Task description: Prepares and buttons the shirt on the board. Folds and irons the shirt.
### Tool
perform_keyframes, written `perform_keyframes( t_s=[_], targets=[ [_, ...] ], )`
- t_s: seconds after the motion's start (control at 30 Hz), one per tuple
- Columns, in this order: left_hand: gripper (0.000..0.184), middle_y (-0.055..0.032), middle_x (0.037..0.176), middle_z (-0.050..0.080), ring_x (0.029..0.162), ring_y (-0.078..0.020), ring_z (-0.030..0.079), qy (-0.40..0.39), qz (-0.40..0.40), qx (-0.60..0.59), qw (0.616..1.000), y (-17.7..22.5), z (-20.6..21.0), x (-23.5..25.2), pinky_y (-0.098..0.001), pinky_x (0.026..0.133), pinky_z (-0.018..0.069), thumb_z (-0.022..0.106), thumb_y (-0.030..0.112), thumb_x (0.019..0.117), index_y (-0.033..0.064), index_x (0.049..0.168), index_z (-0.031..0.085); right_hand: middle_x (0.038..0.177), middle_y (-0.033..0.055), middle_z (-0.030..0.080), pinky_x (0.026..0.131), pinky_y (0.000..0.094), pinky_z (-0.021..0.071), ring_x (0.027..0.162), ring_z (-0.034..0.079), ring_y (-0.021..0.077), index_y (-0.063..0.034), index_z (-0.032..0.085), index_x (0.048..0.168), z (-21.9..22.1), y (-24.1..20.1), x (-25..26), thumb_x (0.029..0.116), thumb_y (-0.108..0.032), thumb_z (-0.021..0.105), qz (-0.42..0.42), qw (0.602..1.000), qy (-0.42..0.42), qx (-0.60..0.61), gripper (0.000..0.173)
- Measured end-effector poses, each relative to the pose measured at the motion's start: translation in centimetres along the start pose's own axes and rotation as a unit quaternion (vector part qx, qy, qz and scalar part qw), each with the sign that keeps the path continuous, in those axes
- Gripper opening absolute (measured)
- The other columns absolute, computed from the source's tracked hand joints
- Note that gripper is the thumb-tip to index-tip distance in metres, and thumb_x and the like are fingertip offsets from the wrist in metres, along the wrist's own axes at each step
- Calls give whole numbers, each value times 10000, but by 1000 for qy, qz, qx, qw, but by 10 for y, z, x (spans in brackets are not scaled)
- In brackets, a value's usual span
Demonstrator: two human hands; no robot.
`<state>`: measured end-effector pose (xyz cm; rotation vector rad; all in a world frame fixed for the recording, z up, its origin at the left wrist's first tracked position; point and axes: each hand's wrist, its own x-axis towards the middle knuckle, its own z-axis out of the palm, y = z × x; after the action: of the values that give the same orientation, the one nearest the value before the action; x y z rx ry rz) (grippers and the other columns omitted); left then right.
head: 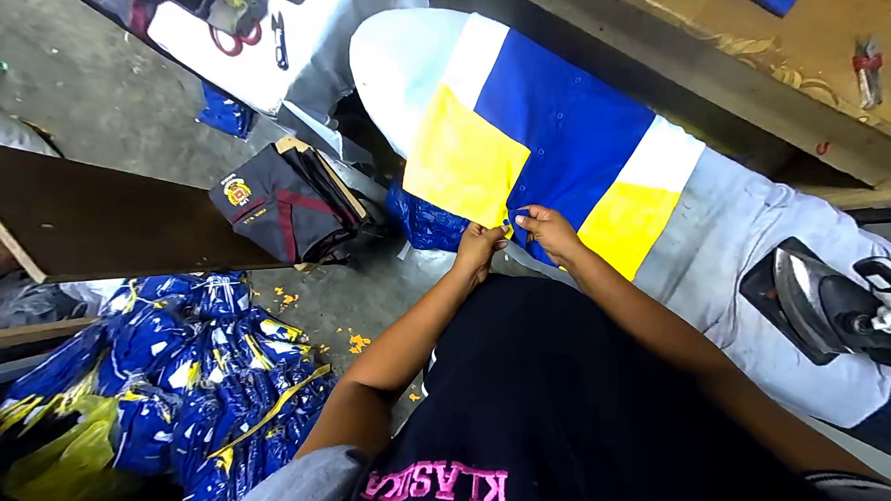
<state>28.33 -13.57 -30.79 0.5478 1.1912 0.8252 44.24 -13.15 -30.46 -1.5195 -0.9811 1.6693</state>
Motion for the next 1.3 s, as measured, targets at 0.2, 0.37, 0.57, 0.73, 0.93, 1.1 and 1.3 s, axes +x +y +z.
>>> perform_keyframes(
  t_s=[0.2, 0.37, 0.57, 0.73, 0.93, 1.1, 1.3],
  targets=[
    [190, -53, 941, 649, 748, -89, 650, 11, -9, -4, 1000, -2, -2, 3, -249, 711, 574, 613, -22, 983, -7, 1157, 538, 980, 77, 669, 696, 230, 509, 760, 596, 63, 40, 639, 1212, 1, 0, -2, 1033, -52, 575, -7, 1000, 4, -23, 211],
    [210, -71, 1040, 644, 859, -93, 632, 12, 32, 59, 998, 1, -1, 0, -274, 764, 549, 594, 24, 1011, -16, 1212, 549, 880, 44, 660, 680, 204, 506, 714, 585, 26, 40, 648, 1103, 3, -8, -15, 978, -49, 642, -96, 992, 85, -21, 154],
    [202, -81, 1008, 680, 897, -84, 658, -6, 144, 97, 985, 8, 5, -1, -286, 862, 557, 611, -14, 984, -69, 1175, 572, 979, 156, 650, 705, 255, 520, 781, 604, 126, 73, 668, 1016, 3, -22, -23, 948, -63, 627, -270, 934, 144, -183, 157],
    [182, -95, 994, 702, 904, -88, 675, -19, 207, 143, 968, 10, 7, -1, -300, 879, 564, 624, 13, 981, -77, 1140, 611, 1059, 197, 676, 805, 295, 542, 877, 649, 185, 80, 688, 1108, 7, -20, -19, 1013, -57, 579, -233, 944, 92, -213, 200],
    [178, -89, 1013, 705, 931, -82, 677, -23, 220, 119, 968, 7, 10, -1, -299, 904, 563, 615, -2, 982, -80, 1142, 611, 1065, 150, 679, 835, 255, 519, 898, 630, 102, 65, 669, 1143, 0, -23, -18, 1033, -48, 552, -169, 972, 66, -151, 196],
    [177, -96, 1018, 705, 937, -82, 680, -22, 223, 120, 967, 7, 12, -1, -297, 914, 563, 613, -3, 984, -79, 1145, 611, 1093, 182, 681, 857, 276, 533, 934, 652, 141, 75, 670, 1136, 5, -17, -18, 1028, -45, 560, -180, 968, 96, -148, 195],
    [171, -104, 1007, 697, 931, -78, 671, -1, 232, 124, 965, 5, 14, 0, -281, 895, 557, 621, -1, 983, -84, 1132, 610, 1125, 228, 670, 842, 336, 552, 930, 666, 235, 96, 669, 1175, 11, -13, -26, 1024, -35, 558, -241, 939, 116, -218, 228]
  ],
)
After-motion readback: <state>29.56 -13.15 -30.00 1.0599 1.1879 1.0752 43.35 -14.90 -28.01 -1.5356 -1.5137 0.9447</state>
